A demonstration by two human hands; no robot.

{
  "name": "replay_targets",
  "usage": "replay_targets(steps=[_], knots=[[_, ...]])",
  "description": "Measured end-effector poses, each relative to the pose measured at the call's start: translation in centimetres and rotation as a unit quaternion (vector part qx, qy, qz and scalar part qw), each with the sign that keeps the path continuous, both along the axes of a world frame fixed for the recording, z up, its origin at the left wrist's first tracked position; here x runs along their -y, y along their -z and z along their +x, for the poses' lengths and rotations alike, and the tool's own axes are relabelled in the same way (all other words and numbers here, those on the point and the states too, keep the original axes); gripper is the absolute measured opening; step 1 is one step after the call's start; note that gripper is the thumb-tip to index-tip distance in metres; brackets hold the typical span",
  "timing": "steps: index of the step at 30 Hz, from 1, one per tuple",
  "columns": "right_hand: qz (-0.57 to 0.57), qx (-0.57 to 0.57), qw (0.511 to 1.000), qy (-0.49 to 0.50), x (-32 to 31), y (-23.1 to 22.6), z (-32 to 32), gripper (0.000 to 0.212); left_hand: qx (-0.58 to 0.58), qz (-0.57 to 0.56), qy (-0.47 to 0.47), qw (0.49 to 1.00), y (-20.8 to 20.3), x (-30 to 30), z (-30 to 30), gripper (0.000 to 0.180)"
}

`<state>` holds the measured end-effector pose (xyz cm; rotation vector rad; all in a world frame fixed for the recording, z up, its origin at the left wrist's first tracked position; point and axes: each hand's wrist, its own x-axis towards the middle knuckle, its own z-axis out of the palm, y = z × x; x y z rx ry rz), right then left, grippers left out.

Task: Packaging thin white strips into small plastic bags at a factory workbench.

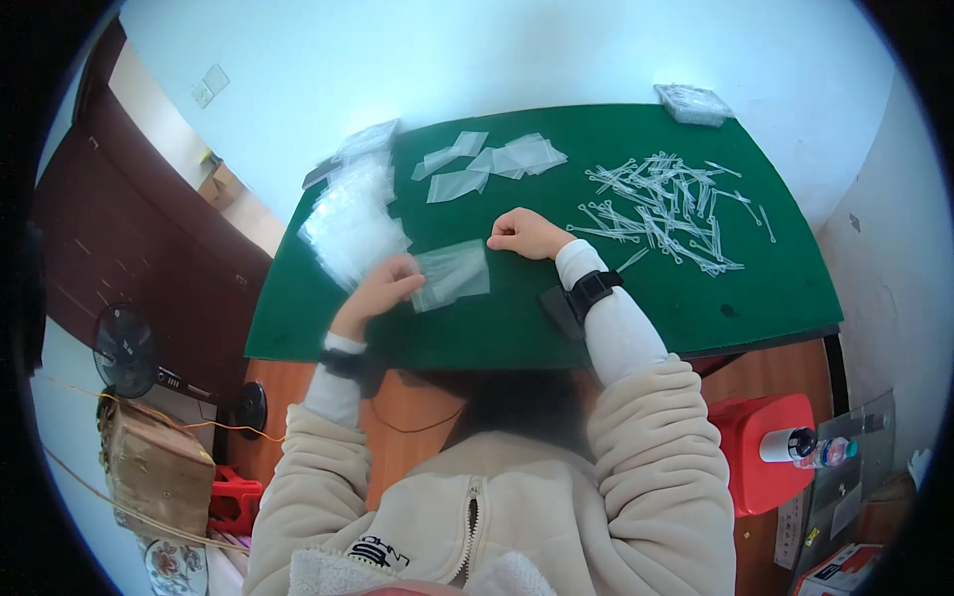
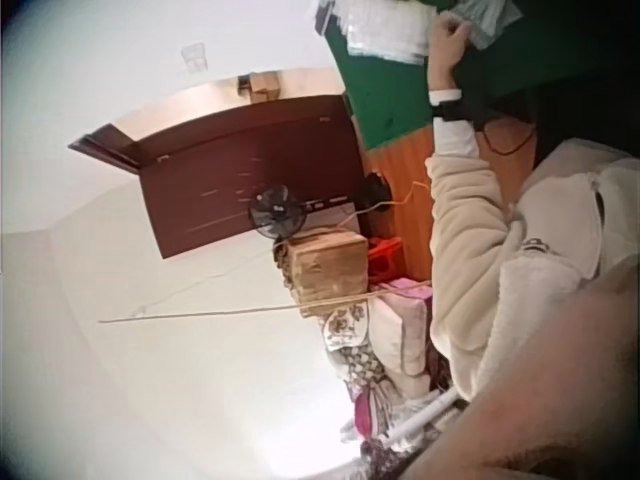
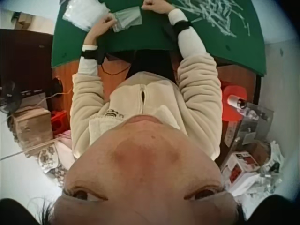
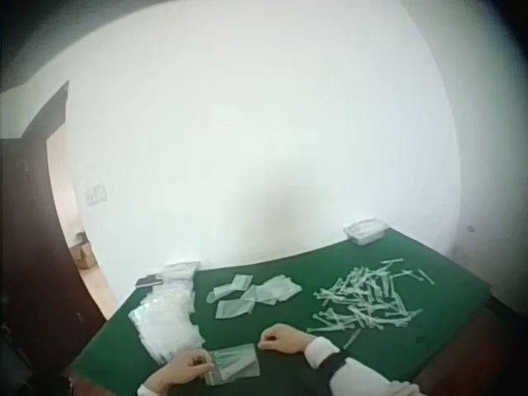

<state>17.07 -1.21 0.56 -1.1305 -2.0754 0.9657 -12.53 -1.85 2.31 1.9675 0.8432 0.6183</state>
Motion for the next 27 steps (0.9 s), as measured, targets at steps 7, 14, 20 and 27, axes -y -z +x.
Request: replay_targets(steps=[7,14,20,27], knots=[[0.024,-0.023,0.996,0.081,-0.2,0.3,-0.1,0.024,-0.152,0.146,-0.240,0.948,-0.6,-0.3,-5.8,0.021],[0.010,-0.018,0.995,0.095,-0.1,0.3,-0.3,0.025,-0.219,0.299,-0.382,0.847,-0.9,0.7,-6.1,0.049],[-0.002,-0.033,0.994,0.100,0.1,0.6,-0.2,0.025,-0.390,0.430,-0.221,0.784,-1.4,-0.2,-2.7,0.092],[0.010,-0.047,0.994,0.100,0.3,0.5,-0.3,0.023,-0.462,0.354,-0.269,0.767,-0.6,-5.6,-4.4,0.106]])
